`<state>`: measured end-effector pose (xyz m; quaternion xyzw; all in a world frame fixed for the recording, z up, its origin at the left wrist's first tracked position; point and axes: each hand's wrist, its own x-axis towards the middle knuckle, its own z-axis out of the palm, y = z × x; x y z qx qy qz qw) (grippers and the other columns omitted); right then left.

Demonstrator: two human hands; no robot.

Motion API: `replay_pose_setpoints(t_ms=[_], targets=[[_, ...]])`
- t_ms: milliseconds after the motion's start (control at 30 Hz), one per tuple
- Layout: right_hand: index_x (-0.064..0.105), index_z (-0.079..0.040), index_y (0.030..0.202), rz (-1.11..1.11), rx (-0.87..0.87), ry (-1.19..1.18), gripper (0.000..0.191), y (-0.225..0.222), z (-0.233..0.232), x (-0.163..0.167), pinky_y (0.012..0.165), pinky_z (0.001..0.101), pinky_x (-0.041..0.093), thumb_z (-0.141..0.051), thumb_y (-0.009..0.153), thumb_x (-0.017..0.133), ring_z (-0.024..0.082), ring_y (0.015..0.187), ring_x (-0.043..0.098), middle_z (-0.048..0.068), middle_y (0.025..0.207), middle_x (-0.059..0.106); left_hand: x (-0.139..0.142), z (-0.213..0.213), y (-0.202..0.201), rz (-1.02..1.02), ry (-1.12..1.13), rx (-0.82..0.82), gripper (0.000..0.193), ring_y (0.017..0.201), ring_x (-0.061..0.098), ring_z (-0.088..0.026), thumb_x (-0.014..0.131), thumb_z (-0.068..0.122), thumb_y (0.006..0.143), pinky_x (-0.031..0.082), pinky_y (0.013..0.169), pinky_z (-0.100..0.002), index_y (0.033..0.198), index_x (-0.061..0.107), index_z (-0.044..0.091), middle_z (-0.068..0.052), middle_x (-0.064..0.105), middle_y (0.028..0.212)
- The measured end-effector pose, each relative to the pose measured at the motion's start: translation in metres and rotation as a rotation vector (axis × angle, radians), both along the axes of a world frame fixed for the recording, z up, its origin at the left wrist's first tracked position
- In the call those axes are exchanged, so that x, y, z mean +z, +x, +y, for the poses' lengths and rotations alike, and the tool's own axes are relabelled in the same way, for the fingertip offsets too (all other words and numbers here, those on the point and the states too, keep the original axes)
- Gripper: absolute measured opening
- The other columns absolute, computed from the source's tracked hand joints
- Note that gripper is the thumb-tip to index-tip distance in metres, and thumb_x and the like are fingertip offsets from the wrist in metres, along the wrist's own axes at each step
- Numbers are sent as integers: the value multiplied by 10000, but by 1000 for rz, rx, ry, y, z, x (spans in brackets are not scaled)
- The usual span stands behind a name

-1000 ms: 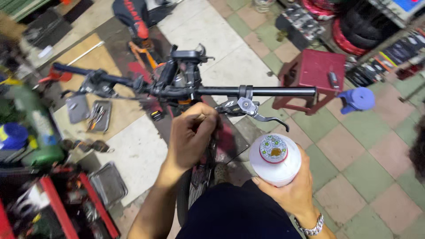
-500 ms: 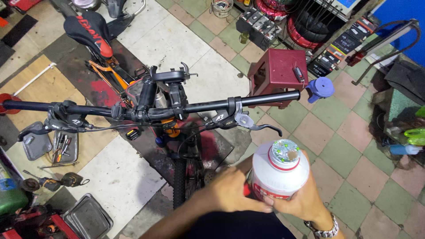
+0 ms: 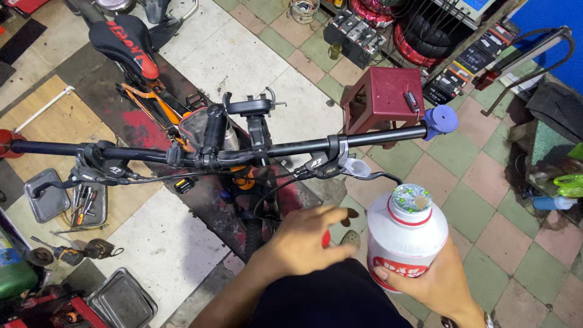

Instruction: The person bleeds a bicycle hydraulic brake system by attaching a funnel to the lever, pouring in fluid from a bottle, and manipulating the lever and internal components using a multi-tool.

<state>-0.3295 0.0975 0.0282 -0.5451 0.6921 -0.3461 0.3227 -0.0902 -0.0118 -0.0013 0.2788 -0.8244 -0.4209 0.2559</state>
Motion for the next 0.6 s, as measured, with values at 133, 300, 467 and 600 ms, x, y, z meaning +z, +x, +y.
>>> replay_pose_setpoints(t_ms=[133, 300, 467, 600], targets=[[534, -32, 1293, 54, -4, 3, 937, -2, 1, 4, 840, 360, 577, -327, 501, 937, 202, 958, 734, 98, 1108, 732, 7, 0, -6, 242, 51, 369, 235, 857, 716, -267, 753, 200, 884, 564, 753, -368, 1050, 679, 51, -100, 695, 954], [593, -39, 1232, 55, 44, 38, 869, -8, -4, -4, 826, 368, 593, -320, 484, 935, 198, 916, 752, 98, 1053, 762, 12, -2, -4, 352, -21, 649, 159, 823, 711, -228, 748, 96, 888, 554, 728, -319, 1019, 675, 44, -101, 700, 971], [631, -22, 1217, 31, 277, -26, 848, -18, -19, -25, 911, 365, 556, -317, 485, 942, 205, 994, 722, 101, 1100, 738, -39, 36, 53, 92, 20, 989, 163, 860, 725, -263, 752, 150, 926, 563, 766, -352, 1026, 689, 37, -117, 713, 961], [582, -5, 1266, -58, 359, -39, 942, -24, -28, -49, 948, 365, 534, -322, 455, 943, 202, 1036, 713, 102, 1134, 726, -140, 77, 126, -548, 538, 1278, 401, 865, 754, -321, 795, 306, 789, 595, 750, -415, 1067, 711, 30, -162, 756, 991]])
